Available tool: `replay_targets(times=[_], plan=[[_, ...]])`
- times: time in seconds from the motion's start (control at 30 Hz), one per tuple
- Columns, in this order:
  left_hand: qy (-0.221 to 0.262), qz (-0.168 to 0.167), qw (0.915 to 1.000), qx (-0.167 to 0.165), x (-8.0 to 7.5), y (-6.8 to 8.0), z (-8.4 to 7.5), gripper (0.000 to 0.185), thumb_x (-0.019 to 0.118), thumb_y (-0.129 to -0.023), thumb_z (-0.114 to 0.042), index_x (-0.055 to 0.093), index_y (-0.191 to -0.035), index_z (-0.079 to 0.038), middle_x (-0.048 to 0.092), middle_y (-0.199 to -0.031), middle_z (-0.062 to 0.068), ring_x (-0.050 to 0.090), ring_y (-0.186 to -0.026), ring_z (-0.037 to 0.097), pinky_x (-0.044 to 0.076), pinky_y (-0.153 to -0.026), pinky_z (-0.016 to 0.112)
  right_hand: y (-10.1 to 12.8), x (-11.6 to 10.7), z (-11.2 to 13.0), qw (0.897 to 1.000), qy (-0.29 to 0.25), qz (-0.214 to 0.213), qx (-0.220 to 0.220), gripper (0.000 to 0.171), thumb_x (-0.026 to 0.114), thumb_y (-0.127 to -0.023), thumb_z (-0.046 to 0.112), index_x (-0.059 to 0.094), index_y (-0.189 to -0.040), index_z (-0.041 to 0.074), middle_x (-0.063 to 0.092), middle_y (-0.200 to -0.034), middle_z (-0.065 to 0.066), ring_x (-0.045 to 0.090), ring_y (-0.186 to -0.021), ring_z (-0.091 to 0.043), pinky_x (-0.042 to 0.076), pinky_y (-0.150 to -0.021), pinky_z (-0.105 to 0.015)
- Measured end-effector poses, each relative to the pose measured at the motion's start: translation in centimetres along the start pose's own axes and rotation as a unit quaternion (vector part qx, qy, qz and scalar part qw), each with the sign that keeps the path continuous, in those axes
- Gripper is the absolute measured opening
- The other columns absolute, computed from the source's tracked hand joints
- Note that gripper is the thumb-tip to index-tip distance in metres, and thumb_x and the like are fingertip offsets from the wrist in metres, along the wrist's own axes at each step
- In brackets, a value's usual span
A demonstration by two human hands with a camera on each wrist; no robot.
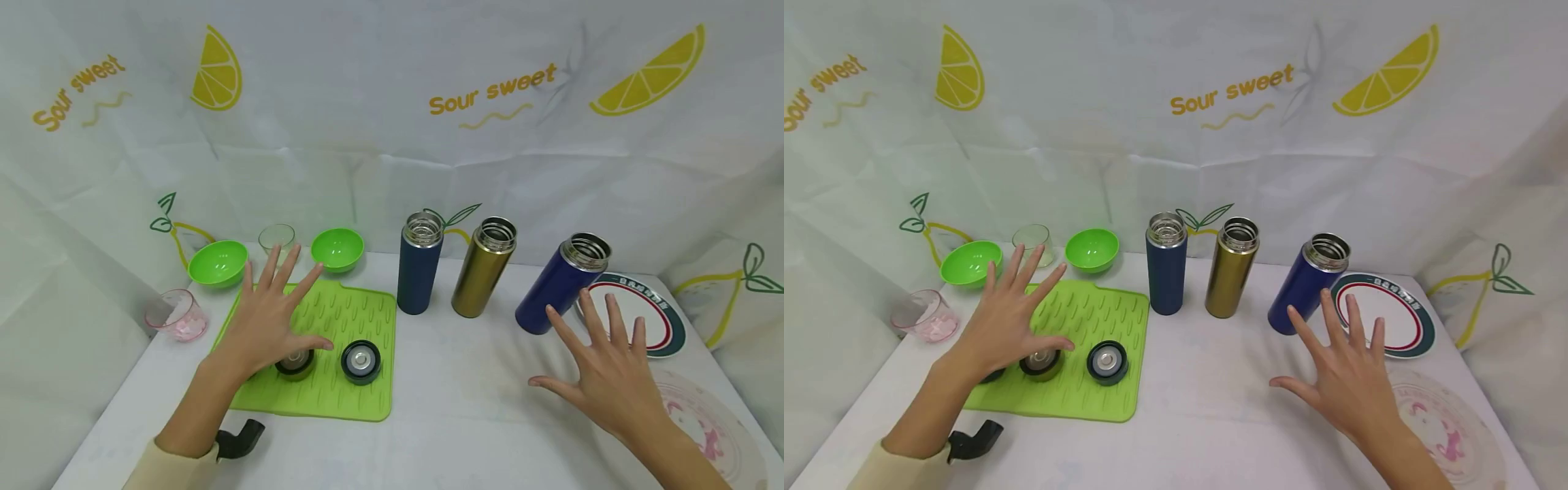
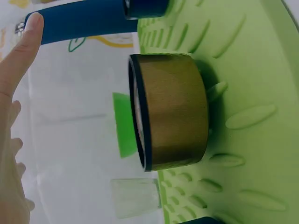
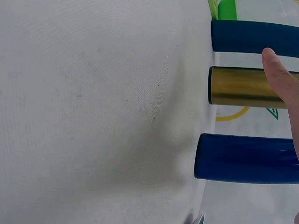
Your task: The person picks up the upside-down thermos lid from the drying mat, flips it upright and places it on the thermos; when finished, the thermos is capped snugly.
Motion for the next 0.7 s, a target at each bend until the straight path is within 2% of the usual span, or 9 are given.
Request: replay_targets(times=[0.13,0.27,0.4,0.57,0.7], plan=[[0.036,-0.027,0.9989,0.01,-1.1,0.9,0.2,0.123,0.064,-0.062,-0.092,0.031,-0.162,-0.027,0.01,-0.174,0.013,0.012,-0.16,0.039,0.019,-0.121,0.074,0.0,-0.1,0.0,1.0,-0.001,-0.001,-0.009,0.117,0.073,-0.064,0.082,0.027,-0.161,0.035,0.004,-0.173,-0.017,0.002,-0.159,-0.049,0.007,-0.119,-0.081],[0.068,-0.042,0.9967,0.011,-1.8,1.8,0.6,0.124,0.07,-0.061,-0.088,0.033,-0.161,-0.025,0.016,-0.172,0.015,0.022,-0.155,0.043,0.026,-0.118,0.071,0.1,-0.2,0.0,1.0,-0.007,0.0,-0.014,0.115,0.068,-0.066,0.086,0.029,-0.161,0.033,0.004,-0.173,-0.017,0.005,-0.158,-0.049,0.004,-0.122,-0.078],[0.105,-0.042,0.9935,-0.011,-2.3,3.0,1.3,0.124,0.077,-0.059,-0.082,0.033,-0.161,-0.026,0.017,-0.171,0.014,0.021,-0.155,0.043,0.028,-0.112,0.076,0.0,-0.5,0.0,0.999,-0.022,-0.009,-0.026,0.113,0.063,-0.068,0.089,0.032,-0.16,0.031,0.008,-0.173,-0.016,0.009,-0.159,-0.047,0.008,-0.122,-0.077],[0.162,-0.035,0.985,-0.046,-2.6,4.5,2.3,0.127,0.092,-0.056,-0.061,0.031,-0.162,-0.026,0.013,-0.173,0.008,0.016,-0.159,0.039,0.03,-0.11,0.079,-0.1,-0.9,-0.1,0.997,-0.042,-0.037,-0.045,0.109,0.056,-0.072,0.092,0.037,-0.159,0.029,0.017,-0.171,-0.018,0.018,-0.156,-0.046,0.014,-0.121,-0.077],[0.196,-0.029,0.9775,-0.071,-2.4,5.8,3.1,0.127,0.096,-0.056,-0.05,0.03,-0.162,-0.027,0.012,-0.174,0.004,0.017,-0.159,0.038,0.032,-0.108,0.079,0.0,-1.1,0.0,0.995,-0.056,-0.056,-0.053,0.105,0.046,-0.076,0.094,0.038,-0.158,0.029,0.022,-0.17,-0.018,0.021,-0.156,-0.043,0.01,-0.127,-0.068]])
Point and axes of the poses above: each hand's wrist, its own y-axis away from the middle knuckle, its own x-axis out of the palm, z = x × y, the point moved 5 cm from there along -y, towards the middle knuckle
